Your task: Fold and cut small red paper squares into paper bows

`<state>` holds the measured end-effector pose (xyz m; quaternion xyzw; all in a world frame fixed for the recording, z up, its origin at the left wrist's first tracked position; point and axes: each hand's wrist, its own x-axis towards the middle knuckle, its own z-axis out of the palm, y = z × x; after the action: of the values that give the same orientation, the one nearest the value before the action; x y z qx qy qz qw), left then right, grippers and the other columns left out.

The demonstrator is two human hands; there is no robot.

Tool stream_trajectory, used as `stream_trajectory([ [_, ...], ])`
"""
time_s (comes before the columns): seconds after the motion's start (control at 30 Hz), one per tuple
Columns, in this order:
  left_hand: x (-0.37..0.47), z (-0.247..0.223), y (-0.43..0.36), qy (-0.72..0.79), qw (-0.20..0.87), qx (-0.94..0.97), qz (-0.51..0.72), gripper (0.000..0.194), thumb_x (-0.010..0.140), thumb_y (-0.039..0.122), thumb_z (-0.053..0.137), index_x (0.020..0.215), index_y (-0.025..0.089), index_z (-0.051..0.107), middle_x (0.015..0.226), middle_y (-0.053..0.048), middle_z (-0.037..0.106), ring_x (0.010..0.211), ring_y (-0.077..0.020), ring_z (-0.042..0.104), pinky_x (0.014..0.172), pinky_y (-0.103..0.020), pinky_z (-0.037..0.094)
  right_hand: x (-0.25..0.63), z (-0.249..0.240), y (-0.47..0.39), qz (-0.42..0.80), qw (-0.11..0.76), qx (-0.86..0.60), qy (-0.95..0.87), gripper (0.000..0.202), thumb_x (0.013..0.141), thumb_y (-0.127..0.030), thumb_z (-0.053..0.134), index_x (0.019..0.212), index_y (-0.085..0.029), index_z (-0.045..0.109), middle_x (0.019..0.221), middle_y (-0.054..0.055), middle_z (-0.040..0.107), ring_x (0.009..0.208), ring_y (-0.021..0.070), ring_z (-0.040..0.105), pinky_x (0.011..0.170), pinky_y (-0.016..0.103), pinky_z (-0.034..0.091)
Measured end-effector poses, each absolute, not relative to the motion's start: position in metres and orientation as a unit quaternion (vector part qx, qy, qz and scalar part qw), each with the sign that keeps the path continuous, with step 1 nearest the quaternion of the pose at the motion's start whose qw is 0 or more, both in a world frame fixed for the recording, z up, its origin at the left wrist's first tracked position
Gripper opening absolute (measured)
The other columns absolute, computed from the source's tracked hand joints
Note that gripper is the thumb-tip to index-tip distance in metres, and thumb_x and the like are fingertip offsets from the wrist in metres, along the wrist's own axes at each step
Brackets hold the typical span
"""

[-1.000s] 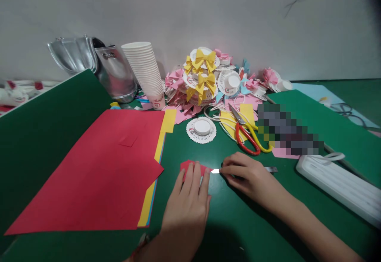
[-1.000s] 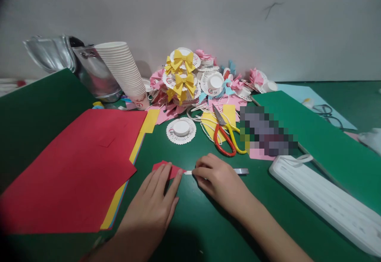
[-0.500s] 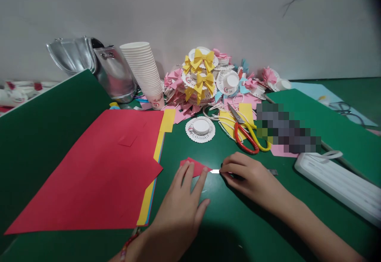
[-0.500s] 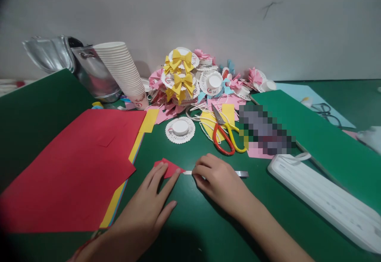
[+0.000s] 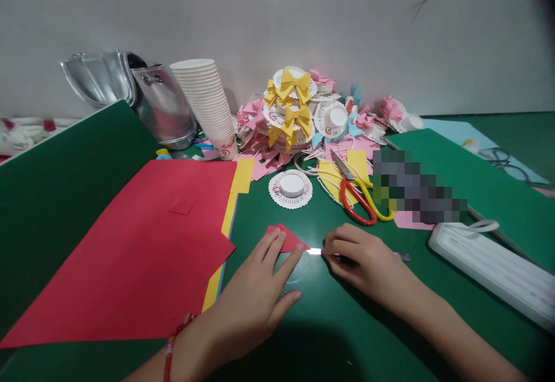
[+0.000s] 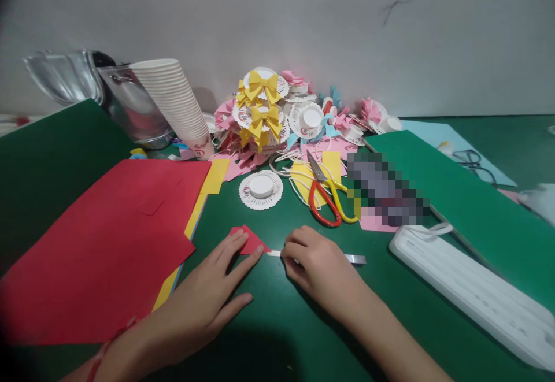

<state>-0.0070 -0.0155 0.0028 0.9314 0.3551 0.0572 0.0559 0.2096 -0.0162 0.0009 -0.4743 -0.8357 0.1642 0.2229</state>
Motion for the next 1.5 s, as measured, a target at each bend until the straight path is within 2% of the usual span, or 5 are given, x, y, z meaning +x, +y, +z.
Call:
stream_trajectory([
  [0.43,-0.007,0.002,-0.015,0.345,0.046,0.937,0.036,0.05,0.086,0.031,0.047,0.131,0.013,0.039,0.133,-0.024,0.039,0.123,-0.0379,0.035,0.086,-0.05,0.045,0.21,0.001,-0.013,0.192,0.244,-0.466,-0.829,0.015,0.081,-0.009,0.05,0.076,-0.018,0.061,0.081,0.006,0.061,0.077,0.0154,0.056,0.069,0.026,0.048],
  [0.63,-0.007,0.002,-0.021,0.339,0.061,0.937,0.052,0.049,0.086,0.035,0.045,0.13,0.014,0.039,0.132,-0.023,0.041,0.122,-0.036,0.038,0.086,-0.048,0.046,0.211,0.007,-0.016,0.208,0.193,-0.488,-0.825,0.015,0.08,-0.009,0.051,0.072,-0.018,0.059,0.078,0.004,0.058,0.074,0.0149,0.055,0.066,0.025,0.046],
  [0.83,-0.007,0.001,-0.024,0.314,0.082,0.945,0.043,0.051,0.087,0.032,0.044,0.133,0.012,0.034,0.136,-0.025,0.035,0.126,-0.0381,0.029,0.09,-0.051,0.043,0.215,0.012,-0.017,0.238,0.15,-0.482,-0.83,0.015,0.079,-0.008,0.05,0.07,-0.018,0.057,0.079,0.003,0.056,0.073,0.0139,0.053,0.065,0.024,0.044],
  [1.1,-0.009,-0.002,-0.023,0.318,0.096,0.943,0.032,0.053,0.088,0.032,0.042,0.135,0.014,0.029,0.139,-0.025,0.029,0.129,-0.0379,0.023,0.092,-0.052,0.041,0.22,0.006,-0.015,0.258,0.178,-0.47,-0.825,0.015,0.082,-0.01,0.048,0.071,-0.018,0.056,0.082,0.003,0.055,0.074,0.0129,0.052,0.065,0.024,0.043],
  [1.5,-0.002,0.001,-0.035,0.331,0.11,0.937,0.03,0.058,0.083,0.031,0.052,0.134,0.015,0.032,0.138,-0.023,0.033,0.126,-0.0398,0.029,0.092,-0.053,0.04,0.212,0.008,-0.018,0.257,0.165,-0.478,-0.824,0.014,0.08,-0.008,0.05,0.071,-0.017,0.057,0.08,0.003,0.056,0.074,0.014,0.053,0.066,0.025,0.044],
])
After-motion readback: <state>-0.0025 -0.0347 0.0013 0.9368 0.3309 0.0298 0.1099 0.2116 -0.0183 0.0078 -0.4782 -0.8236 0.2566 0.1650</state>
